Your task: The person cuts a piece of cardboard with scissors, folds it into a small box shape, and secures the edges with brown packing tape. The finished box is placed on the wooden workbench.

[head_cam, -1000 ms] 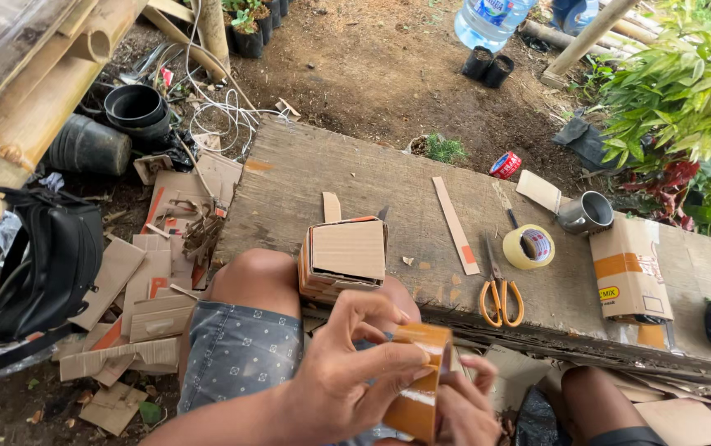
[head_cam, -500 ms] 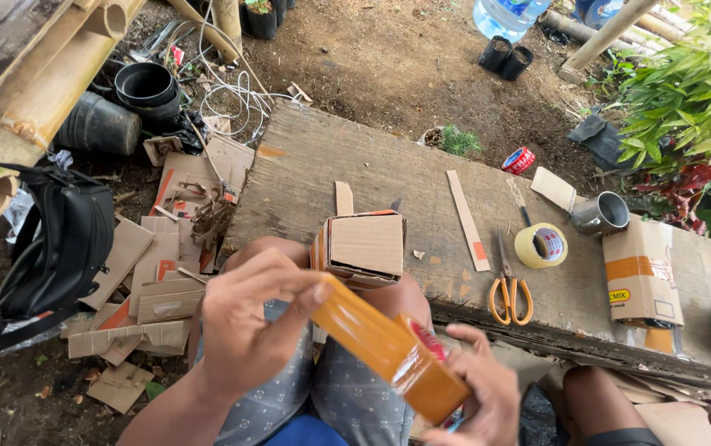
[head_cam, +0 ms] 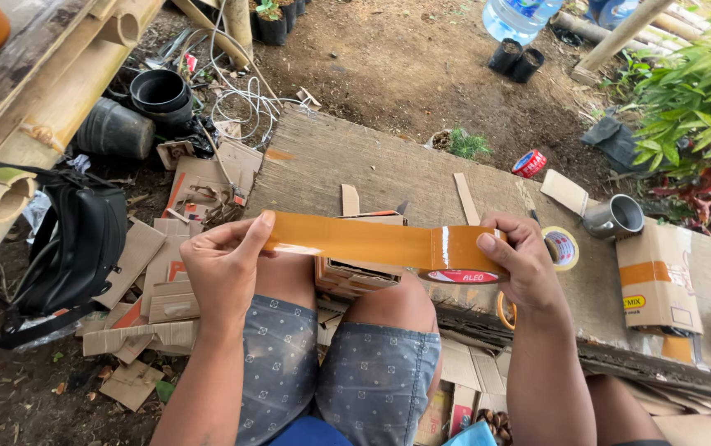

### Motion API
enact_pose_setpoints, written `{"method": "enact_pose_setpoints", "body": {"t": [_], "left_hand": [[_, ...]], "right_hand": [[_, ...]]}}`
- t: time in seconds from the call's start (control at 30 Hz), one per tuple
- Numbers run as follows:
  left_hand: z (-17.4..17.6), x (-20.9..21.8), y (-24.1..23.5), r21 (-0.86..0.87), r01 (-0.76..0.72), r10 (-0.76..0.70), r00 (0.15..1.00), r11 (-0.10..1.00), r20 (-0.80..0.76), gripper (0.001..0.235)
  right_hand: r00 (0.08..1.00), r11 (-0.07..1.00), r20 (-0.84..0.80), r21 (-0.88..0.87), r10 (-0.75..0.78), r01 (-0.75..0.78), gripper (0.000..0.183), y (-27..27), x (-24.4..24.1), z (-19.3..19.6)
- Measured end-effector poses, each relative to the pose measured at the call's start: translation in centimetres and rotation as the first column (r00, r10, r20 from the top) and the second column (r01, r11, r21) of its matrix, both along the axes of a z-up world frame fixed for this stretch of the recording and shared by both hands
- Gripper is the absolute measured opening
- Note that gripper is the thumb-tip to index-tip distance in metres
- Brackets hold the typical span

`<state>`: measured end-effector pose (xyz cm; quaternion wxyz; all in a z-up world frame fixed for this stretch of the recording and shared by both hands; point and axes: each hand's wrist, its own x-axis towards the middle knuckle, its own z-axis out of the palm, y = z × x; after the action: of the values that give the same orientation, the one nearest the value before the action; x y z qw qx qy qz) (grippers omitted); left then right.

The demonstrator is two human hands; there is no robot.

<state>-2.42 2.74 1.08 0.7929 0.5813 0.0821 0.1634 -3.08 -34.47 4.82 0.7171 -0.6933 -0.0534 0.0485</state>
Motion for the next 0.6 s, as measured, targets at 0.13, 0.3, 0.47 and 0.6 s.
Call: {"method": "enact_pose_setpoints", "body": {"t": [0.13, 0.3, 0.47, 0.6], "left_hand": [[0.3, -0.1, 0.5, 0.064, 0.0, 0.0, 1.0, 0.998, -0.003, 0.023], [0.7, 0.0, 0.1, 0.085, -0.003, 0.004, 1.0, 0.996, -0.01, 0.022], [0.6, 0.1, 0.0, 0.084, -0.003, 0.002, 1.0, 0.996, 0.013, 0.022], [-0.3, -0.1, 0.0, 0.076, 0.006, -0.005, 1.0, 0.997, -0.007, 0.022]], "right_hand": [[0.999, 0.998, -0.044, 0.063, 0.016, -0.013, 0.027, -0.5, 0.9, -2.2], [0.997, 0.979, -0.067, 0.202, 0.038, -0.024, 0.027, -1.3, 1.6, -4.5], [0.999, 0.967, -0.044, 0.253, 0.015, -0.003, 0.021, -1.9, 2.0, -5.9], [0.999, 0.957, -0.036, 0.29, 0.037, -0.025, 0.021, -1.8, 2.2, -7.0]]}}
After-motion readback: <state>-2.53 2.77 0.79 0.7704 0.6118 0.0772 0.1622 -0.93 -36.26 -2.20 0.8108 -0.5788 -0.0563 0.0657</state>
